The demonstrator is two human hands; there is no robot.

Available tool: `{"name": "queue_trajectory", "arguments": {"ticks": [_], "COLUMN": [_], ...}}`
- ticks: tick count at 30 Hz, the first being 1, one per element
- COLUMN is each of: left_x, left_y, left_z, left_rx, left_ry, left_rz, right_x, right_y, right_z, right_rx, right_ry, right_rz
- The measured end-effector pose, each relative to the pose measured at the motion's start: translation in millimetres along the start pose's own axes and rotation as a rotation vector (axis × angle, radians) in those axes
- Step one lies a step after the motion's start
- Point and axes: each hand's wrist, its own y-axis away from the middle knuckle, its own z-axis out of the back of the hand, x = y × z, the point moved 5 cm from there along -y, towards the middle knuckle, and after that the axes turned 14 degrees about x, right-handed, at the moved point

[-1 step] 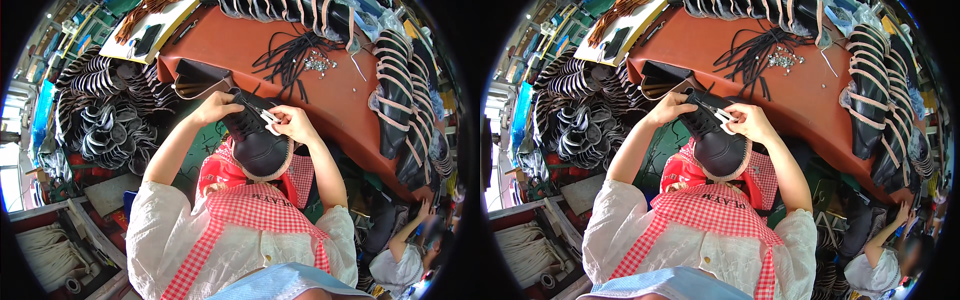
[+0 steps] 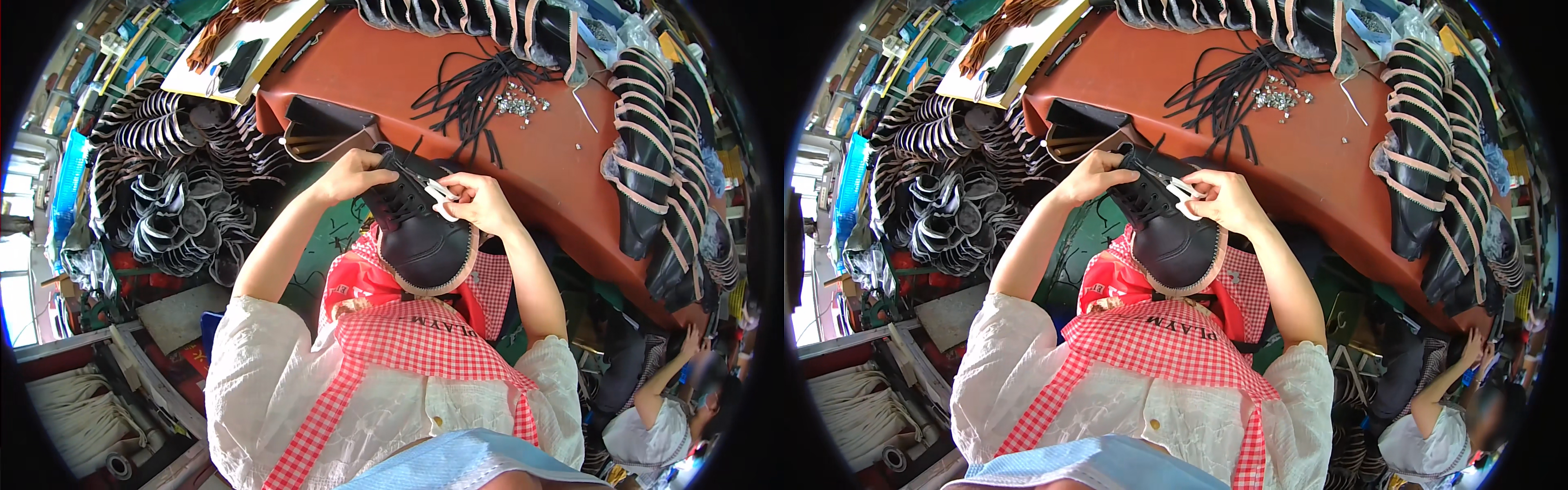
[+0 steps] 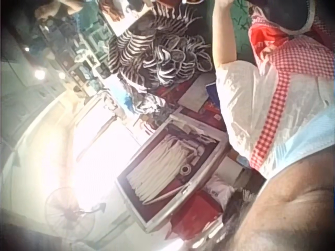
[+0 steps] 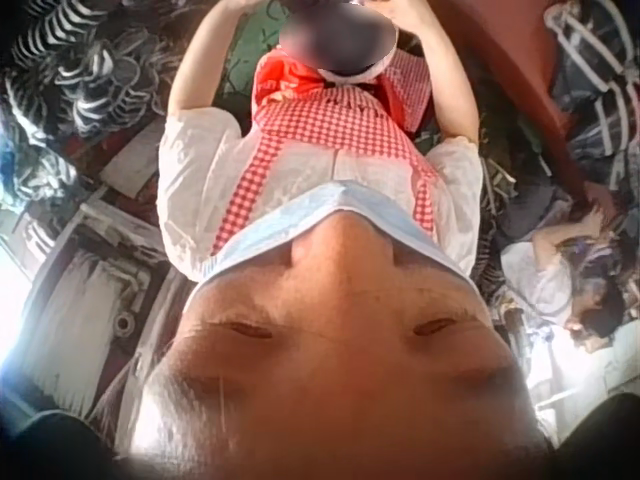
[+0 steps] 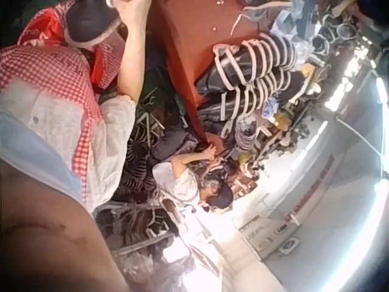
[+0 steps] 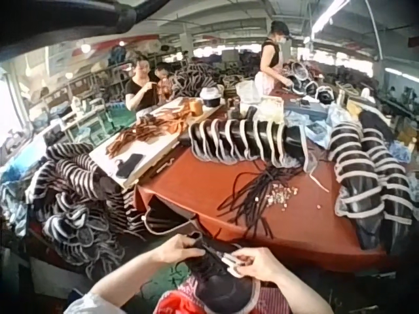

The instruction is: The recorder is lacing a series of black boots at a factory workbench.

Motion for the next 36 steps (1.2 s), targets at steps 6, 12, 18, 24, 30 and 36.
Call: {"name": "queue_trajectory", "arguments": {"ticks": [6, 12, 18, 24, 30, 36], "left_x": [-20.0, -14.2, -24.7, -29.1, -49.0, -60.2], "left_y": [-1.5, 10.9, -3.8, -30.0, -40.3, -33.7], "left_z": [3.3, 46.3, 2.4, -28.4, -47.9, -59.2], "left_rx": [0.097, -0.28, -0.116, -0.046, -0.202, -0.281], "left_ry": [-0.539, 0.053, 0.888, 1.033, 1.107, 1.075], "left_rz": [0.145, -0.006, -0.414, -0.538, -0.628, -0.705], "right_x": [-9.4, 18.3, 28.6, 35.9, 27.0, 17.8], "right_y": [12.8, 73.4, 92.4, 72.1, 57.7, 52.8], "right_z": [14.5, 50.1, 28.3, -16.4, -49.4, -46.9], "right_rx": [-0.175, -0.606, -0.687, -0.565, -0.463, -0.525], "right_ry": [-0.308, -0.435, -0.541, -0.497, -0.379, -0.274], "right_rz": [0.111, 0.403, 0.522, 0.45, 0.242, 0.126]}}
